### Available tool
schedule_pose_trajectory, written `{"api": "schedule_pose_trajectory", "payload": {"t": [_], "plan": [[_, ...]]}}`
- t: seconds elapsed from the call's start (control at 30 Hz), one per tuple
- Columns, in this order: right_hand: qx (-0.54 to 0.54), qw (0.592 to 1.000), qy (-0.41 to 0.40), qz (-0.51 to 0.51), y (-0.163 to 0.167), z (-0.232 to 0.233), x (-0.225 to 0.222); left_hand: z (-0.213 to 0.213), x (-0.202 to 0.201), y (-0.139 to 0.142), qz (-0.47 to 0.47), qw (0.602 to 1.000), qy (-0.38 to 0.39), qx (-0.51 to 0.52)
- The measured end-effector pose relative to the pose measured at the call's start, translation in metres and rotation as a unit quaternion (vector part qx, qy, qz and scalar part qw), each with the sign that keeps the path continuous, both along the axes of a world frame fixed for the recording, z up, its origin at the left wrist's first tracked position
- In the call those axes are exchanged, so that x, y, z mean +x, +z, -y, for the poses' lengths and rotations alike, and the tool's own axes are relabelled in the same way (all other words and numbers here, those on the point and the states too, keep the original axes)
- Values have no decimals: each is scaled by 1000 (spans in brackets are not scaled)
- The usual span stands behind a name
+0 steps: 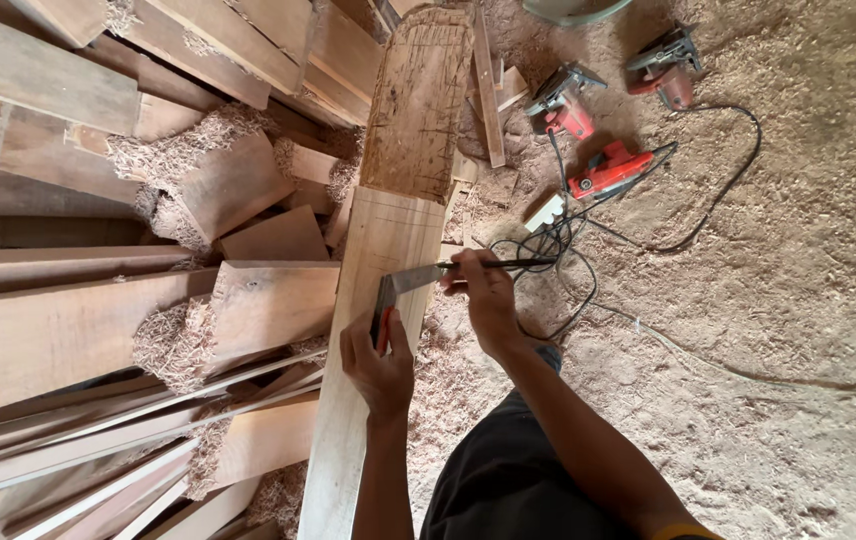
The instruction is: The person uses a try square and pencil to mark lines on a long wooden plank, then switches to a tape measure to mark additional measurements along the plank's length. The person repositions the plank and continues marking with both tools.
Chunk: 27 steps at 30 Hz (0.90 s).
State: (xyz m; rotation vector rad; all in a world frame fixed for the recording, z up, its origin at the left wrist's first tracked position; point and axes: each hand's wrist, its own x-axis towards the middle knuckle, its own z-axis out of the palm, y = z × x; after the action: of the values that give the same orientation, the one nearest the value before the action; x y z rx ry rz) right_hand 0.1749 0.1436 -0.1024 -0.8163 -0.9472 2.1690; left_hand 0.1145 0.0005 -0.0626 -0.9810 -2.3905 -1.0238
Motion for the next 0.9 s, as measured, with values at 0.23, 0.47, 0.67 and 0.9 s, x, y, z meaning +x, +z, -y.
{"api": "schedule_pose_trajectory", "payload": {"t": [0.23,0.47,0.67,0.9], "plan": [[-24,1000,3,2,-4,-2,4,-10,-4,-1,20,1000,5,21],[-22,1000,13,0,1,-8,4,-15,-2,1,-13,1000,5,23],[-15,999,32,4,-3,-9,2,-20,-5,0,-13,1000,8,22],[-12,998,54,-30,10,-14,-8,-24,-7,1,-5,1000,4,19]]}}
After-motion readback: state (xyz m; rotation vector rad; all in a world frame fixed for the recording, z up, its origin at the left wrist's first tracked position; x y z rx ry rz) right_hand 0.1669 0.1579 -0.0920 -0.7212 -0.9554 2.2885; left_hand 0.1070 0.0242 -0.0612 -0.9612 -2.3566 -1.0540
